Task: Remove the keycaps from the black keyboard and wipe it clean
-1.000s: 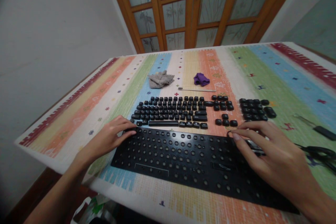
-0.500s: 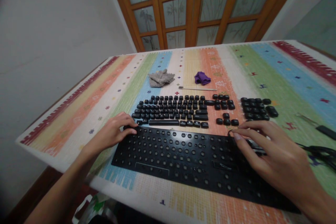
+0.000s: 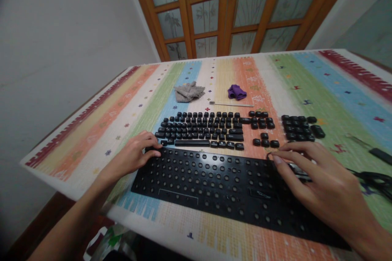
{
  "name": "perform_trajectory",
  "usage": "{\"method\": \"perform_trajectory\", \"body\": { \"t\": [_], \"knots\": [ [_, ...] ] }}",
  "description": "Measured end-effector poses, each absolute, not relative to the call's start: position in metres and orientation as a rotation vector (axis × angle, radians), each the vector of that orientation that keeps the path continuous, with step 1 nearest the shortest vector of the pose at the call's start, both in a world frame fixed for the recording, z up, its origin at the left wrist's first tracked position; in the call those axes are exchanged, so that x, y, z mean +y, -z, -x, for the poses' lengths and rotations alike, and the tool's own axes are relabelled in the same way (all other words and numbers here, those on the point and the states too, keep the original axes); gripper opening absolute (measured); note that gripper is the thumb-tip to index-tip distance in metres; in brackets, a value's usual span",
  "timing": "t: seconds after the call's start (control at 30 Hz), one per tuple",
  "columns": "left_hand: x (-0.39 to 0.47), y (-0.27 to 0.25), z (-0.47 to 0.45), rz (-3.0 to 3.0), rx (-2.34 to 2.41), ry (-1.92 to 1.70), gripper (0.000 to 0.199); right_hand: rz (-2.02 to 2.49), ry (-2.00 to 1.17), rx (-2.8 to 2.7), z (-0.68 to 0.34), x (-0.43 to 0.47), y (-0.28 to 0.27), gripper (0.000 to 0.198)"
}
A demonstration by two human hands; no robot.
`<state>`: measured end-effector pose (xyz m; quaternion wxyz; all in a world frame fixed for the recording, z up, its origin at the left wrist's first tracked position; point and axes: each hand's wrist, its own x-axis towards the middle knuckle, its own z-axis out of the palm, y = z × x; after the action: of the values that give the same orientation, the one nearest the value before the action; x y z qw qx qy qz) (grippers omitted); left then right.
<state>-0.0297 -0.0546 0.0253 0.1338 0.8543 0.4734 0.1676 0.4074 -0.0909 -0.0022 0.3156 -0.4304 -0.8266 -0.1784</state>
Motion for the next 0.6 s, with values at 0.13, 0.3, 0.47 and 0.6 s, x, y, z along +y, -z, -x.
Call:
{"method": "perform_trajectory", "body": {
  "t": [0.13,0.3,0.47,0.6],
  "knots": [
    [-0.055,-0.023,0.03,-2.467,1.376,-0.487,0.005,1.152,0.473,-2.182,-0.406,-0.091,0.002,0.025],
    [-0.053,-0.019,0.029,-2.454,1.398,-0.478,0.007,1.141,0.493,-2.194,-0.403,-0.091,-0.001,0.024],
    [-0.053,-0.019,0.03,-2.441,1.395,-0.473,0.008,1.156,0.47,-2.187,-0.403,-0.092,-0.003,0.02],
    [-0.059,-0.033,0.032,-2.43,1.336,-0.552,0.008,1.165,0.441,-2.176,-0.404,-0.09,-0.002,0.018]
  ]
}}
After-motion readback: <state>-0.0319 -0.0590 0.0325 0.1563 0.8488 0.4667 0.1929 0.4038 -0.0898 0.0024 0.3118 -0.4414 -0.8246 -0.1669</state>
